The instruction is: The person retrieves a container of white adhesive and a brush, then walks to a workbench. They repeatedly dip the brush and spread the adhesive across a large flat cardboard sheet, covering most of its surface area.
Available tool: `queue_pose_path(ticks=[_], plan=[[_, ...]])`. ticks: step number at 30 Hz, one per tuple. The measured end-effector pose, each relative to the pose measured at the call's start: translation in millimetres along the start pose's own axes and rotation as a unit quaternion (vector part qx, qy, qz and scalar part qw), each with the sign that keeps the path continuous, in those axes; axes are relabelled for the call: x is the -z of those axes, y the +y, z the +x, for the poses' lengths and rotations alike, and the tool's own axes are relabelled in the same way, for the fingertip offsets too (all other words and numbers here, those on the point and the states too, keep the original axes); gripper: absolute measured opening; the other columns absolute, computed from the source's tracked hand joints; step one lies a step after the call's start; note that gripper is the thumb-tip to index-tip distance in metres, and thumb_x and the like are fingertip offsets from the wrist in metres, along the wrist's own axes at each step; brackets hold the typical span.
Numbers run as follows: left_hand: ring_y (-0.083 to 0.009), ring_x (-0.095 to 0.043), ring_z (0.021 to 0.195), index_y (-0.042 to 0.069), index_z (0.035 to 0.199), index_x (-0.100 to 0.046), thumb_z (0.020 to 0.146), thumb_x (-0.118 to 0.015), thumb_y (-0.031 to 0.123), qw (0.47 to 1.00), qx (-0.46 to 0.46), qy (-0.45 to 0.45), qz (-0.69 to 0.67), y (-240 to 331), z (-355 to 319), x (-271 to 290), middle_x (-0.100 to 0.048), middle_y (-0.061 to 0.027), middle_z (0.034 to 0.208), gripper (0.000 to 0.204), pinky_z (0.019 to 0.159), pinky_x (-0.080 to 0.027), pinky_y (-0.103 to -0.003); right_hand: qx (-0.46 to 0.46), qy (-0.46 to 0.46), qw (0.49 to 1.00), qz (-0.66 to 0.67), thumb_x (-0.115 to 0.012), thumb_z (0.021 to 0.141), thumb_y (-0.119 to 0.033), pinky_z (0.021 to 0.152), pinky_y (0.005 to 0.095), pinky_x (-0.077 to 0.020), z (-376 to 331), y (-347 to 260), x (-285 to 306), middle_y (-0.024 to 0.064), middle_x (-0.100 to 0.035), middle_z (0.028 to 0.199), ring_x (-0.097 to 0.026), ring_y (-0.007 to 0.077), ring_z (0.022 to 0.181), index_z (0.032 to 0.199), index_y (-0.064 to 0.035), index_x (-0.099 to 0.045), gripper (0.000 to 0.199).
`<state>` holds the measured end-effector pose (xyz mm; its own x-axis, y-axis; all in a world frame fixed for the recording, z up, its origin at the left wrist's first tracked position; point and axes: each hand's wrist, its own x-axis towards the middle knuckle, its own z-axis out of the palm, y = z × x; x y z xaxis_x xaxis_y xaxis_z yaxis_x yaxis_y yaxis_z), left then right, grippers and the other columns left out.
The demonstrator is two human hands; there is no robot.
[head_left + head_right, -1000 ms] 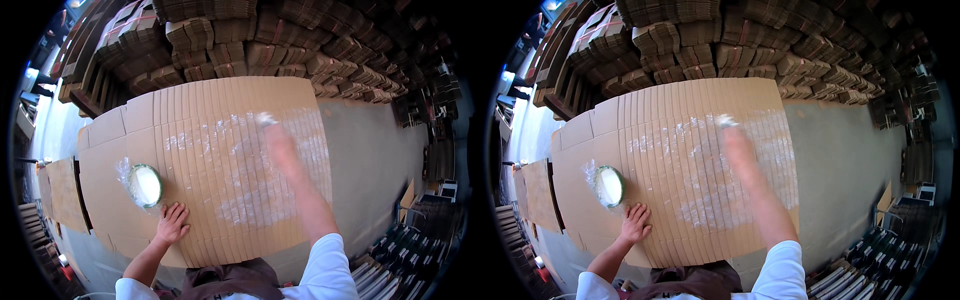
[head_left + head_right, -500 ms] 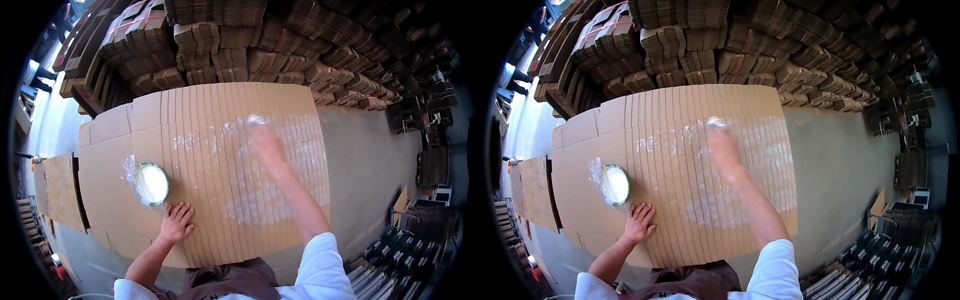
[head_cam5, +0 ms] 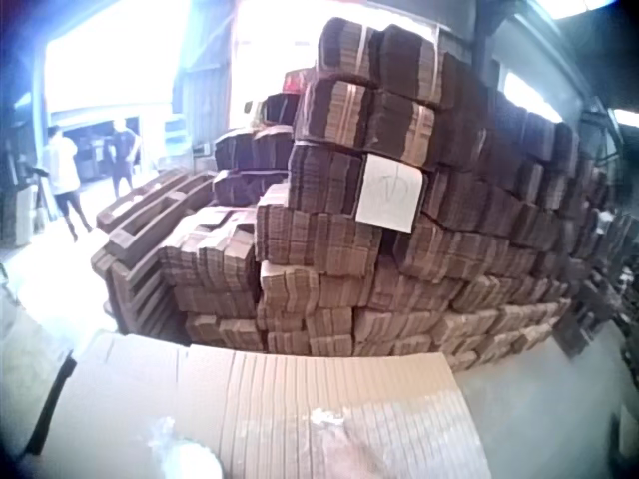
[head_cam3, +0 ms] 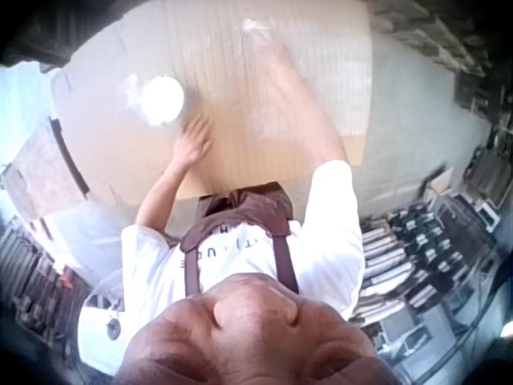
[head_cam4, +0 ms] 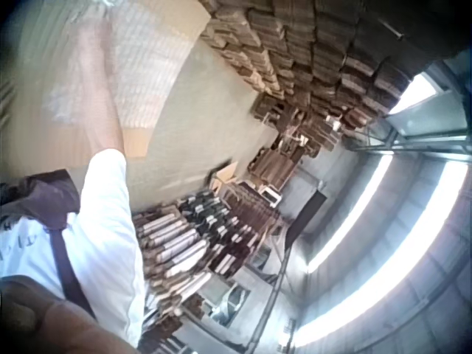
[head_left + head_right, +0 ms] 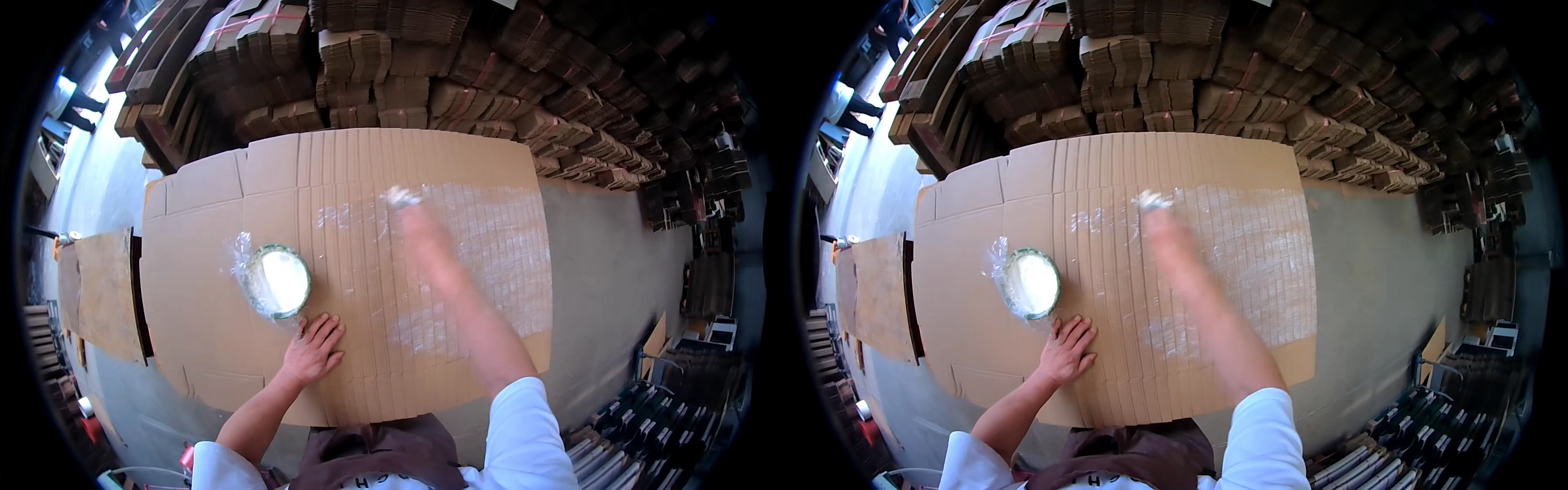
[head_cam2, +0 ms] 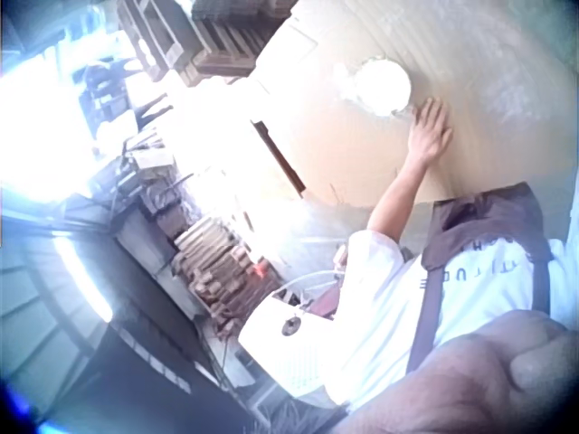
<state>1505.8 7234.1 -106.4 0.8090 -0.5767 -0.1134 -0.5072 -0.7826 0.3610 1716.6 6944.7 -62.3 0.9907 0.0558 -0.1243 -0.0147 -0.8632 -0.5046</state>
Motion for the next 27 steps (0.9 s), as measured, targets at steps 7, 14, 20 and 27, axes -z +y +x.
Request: queue_pose_path(ticks=[7, 14, 20, 27], plan=[[-0.0248, -0.034, 0.140, 0.013, 0.137, -0.050, 0.084, -0.064, 0.037, 1.000, -0.001, 0.004, -0.025, -4.2, -2.0, -0.8, -0.043, -0.0063, 0.146, 0.060, 0.114, -0.023, -0.053, 0.097, 0.073, 0.992, -0.042, -0.053, 0.084, -0.003, 0.083, 0.0469, -0.0504, 0.6, 9.5, 4.1, 0.0195, -0.064, 0.102, -0.062, 0.0388, 0.096, 0.107, -0.0053, -0.065, 0.027], [-0.0259, -0.034, 0.139, 0.012, 0.137, -0.050, 0.085, -0.063, 0.037, 0.999, -0.009, 0.013, -0.032, -5.3, -1.8, -0.5, -0.044, -0.0070, 0.146, 0.059, 0.113, -0.025, -0.054, 0.014, 0.034, 0.991, 0.128, -0.050, 0.091, -0.015, 0.082, 0.0453, -0.0507, 7.6, -36.4, -39.5, 0.0203, -0.063, 0.104, -0.062, 0.0363, 0.095, 0.113, -0.0060, -0.061, 0.026], [-0.0260, -0.035, 0.139, 0.011, 0.136, -0.051, 0.085, -0.063, 0.037, 0.999, -0.007, 0.007, -0.045, -4.5, 0.0, 5.5, -0.044, -0.0068, 0.146, 0.058, 0.113, -0.024, -0.054, -0.130, 0.001, 0.965, 0.228, -0.046, 0.095, -0.018, 0.076, 0.0437, -0.0520, 9.3, -3.9, -6.2, 0.0169, -0.066, 0.100, -0.065, 0.0295, 0.094, 0.108, -0.0061, -0.061, 0.023], [-0.0259, -0.034, 0.139, 0.012, 0.136, -0.050, 0.085, -0.064, 0.036, 0.999, -0.012, 0.017, -0.037, -3.1, 1.7, 2.0, -0.043, -0.0070, 0.147, 0.059, 0.112, -0.026, -0.055, -0.031, -0.012, 0.999, -0.015, -0.041, 0.098, -0.026, 0.079, 0.0501, -0.0497, -83.8, 16.5, -48.3, 0.0241, -0.065, 0.099, -0.062, 0.0423, 0.093, 0.101, -0.0014, -0.060, 0.031]])
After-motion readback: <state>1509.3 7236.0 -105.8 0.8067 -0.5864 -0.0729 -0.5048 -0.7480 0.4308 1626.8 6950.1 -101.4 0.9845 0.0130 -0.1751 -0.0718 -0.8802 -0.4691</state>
